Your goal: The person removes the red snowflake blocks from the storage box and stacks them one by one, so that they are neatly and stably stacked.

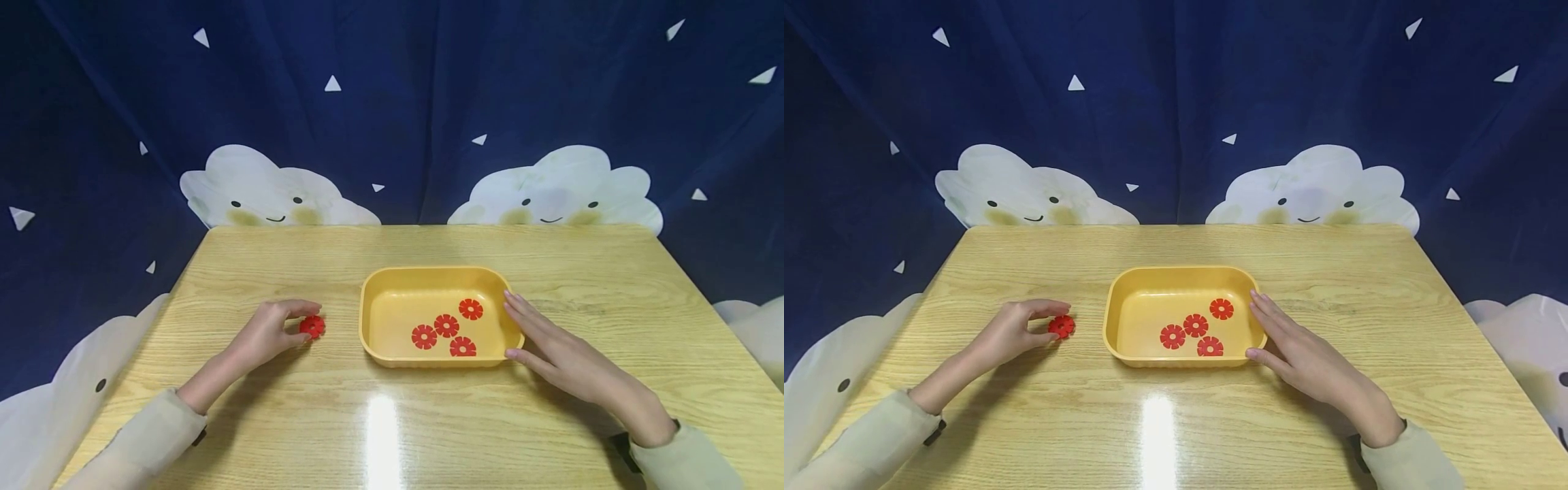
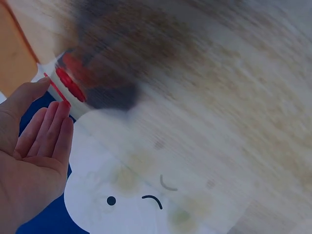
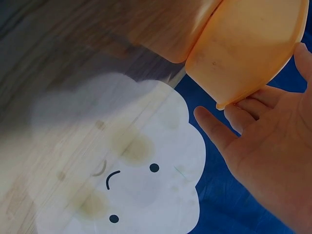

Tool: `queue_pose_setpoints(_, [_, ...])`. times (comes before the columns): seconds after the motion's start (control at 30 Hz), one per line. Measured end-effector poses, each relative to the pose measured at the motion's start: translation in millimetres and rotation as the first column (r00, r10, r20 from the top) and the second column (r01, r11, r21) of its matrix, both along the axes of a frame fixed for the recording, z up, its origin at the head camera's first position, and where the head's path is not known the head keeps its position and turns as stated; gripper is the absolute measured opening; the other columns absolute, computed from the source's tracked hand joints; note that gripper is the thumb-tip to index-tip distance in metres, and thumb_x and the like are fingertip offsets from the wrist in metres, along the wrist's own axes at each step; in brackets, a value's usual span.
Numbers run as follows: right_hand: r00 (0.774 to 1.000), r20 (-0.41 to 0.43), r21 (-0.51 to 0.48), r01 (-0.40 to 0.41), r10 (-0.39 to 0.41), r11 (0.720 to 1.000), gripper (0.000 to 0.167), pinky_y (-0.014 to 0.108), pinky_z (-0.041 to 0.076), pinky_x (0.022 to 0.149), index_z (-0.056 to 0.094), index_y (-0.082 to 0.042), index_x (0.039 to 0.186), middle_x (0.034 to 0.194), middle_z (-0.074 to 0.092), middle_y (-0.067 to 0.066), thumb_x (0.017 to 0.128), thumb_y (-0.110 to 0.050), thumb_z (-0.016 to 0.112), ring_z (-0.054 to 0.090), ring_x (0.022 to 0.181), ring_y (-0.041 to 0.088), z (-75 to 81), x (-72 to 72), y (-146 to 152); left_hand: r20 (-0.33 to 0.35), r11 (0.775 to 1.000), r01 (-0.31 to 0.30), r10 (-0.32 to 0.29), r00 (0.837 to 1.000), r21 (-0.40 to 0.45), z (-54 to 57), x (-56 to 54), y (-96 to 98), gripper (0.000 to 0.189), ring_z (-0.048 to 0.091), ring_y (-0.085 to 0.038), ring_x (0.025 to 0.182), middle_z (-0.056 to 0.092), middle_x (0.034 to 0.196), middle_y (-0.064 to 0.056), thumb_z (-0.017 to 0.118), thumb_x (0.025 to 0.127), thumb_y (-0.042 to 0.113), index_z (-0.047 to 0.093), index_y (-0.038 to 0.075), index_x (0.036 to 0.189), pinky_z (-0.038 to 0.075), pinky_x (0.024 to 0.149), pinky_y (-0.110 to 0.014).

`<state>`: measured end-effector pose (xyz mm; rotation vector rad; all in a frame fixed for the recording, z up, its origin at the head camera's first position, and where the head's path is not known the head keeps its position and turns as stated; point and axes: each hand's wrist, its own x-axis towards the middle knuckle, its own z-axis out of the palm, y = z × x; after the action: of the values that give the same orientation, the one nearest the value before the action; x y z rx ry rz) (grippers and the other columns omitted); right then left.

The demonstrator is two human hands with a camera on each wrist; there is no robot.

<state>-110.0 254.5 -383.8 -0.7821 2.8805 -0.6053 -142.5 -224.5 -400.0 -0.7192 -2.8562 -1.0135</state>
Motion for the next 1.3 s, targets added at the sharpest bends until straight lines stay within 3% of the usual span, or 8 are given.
queue_pose_setpoints(0.4, [1.000, -0.004, -0.004, 0.002, -0.002, 1.000, 0.074, 0.043, 0.028, 0.115, 0.020, -0.018, 0.158, 0.164, 0.010, -0.001, 0.099, -0.048, 0.053, 0.018, 0.147, 0.023, 0.3, -0.5, 0.2, -0.020, 1.000, -0.001, 0.001, 1.000, -0.019, -3.9, -1.0, 0.2, 0.045, 0.068, -0.029, 0.102, 0.069, 0.115, -0.014, 0.083, 0.073, -0.005, 0.069, -0.003, 0.116, 0.055, 0.089, -0.041])
queue_pose_setpoints(0.67, [1.000, -0.024, -0.012, -0.012, 0.012, 1.000, 0.073, 0.018, 0.014, 0.115, 0.020, -0.017, 0.158, 0.164, 0.010, 0.000, 0.099, -0.046, 0.053, 0.019, 0.147, 0.023, 0.4, -0.4, 0.7, -0.008, 1.000, -0.003, 0.003, 1.000, -0.023, -4.7, -1.7, 0.3, 0.045, 0.067, -0.029, 0.103, 0.069, 0.115, -0.014, 0.082, 0.074, -0.005, 0.068, -0.003, 0.116, 0.055, 0.090, -0.041])
queue_pose_setpoints(0.83, [1.000, -0.024, -0.019, -0.016, 0.015, 1.000, 0.073, 0.017, 0.012, 0.114, 0.021, -0.016, 0.157, 0.164, 0.010, 0.000, 0.099, -0.046, 0.054, 0.019, 0.147, 0.023, -1.0, 0.7, 0.5, -0.011, 1.000, -0.005, 0.005, 1.000, -0.010, -4.6, -1.0, 1.2, 0.044, 0.068, -0.027, 0.102, 0.070, 0.114, -0.013, 0.082, 0.074, -0.005, 0.069, -0.003, 0.116, 0.055, 0.089, -0.041])
queue_pose_setpoints(0.93, [1.000, -0.020, -0.012, -0.013, 0.013, 1.000, 0.073, 0.022, 0.016, 0.116, 0.021, -0.016, 0.158, 0.164, 0.010, 0.000, 0.099, -0.047, 0.053, 0.019, 0.147, 0.023, -2.3, 1.9, 0.0, -0.006, 1.000, -0.006, 0.006, 1.000, -0.004, -4.3, 0.8, 1.4, 0.042, 0.068, -0.027, 0.102, 0.070, 0.114, -0.013, 0.081, 0.076, -0.003, 0.069, -0.003, 0.116, 0.055, 0.089, -0.042])
queue_pose_setpoints(1.03, [1.000, -0.021, -0.007, -0.011, 0.011, 1.000, 0.073, 0.026, 0.019, 0.117, 0.021, -0.016, 0.158, 0.164, 0.011, 0.000, 0.099, -0.047, 0.053, 0.019, 0.147, 0.023, -2.9, 2.4, -0.4, -0.013, 1.000, -0.012, 0.012, 1.000, -0.002, -1.8, 1.6, 2.4, 0.041, 0.066, -0.028, 0.106, 0.069, 0.115, -0.011, 0.081, 0.077, -0.001, 0.069, -0.002, 0.117, 0.054, 0.091, -0.043])
queue_pose_setpoints(1.3, [1.000, -0.029, -0.013, -0.011, 0.011, 1.000, 0.073, 0.017, 0.012, 0.114, 0.021, -0.016, 0.157, 0.164, 0.011, 0.000, 0.099, -0.047, 0.053, 0.019, 0.147, 0.023, -2.0, 0.7, 0.7, -0.051, 0.999, 0.000, 0.002, 0.999, 0.034, 15.9, -1.9, 15.1, 0.041, 0.065, -0.026, 0.108, 0.069, 0.117, -0.009, 0.079, 0.079, -0.001, 0.069, 0.000, 0.118, 0.054, 0.091, -0.043])
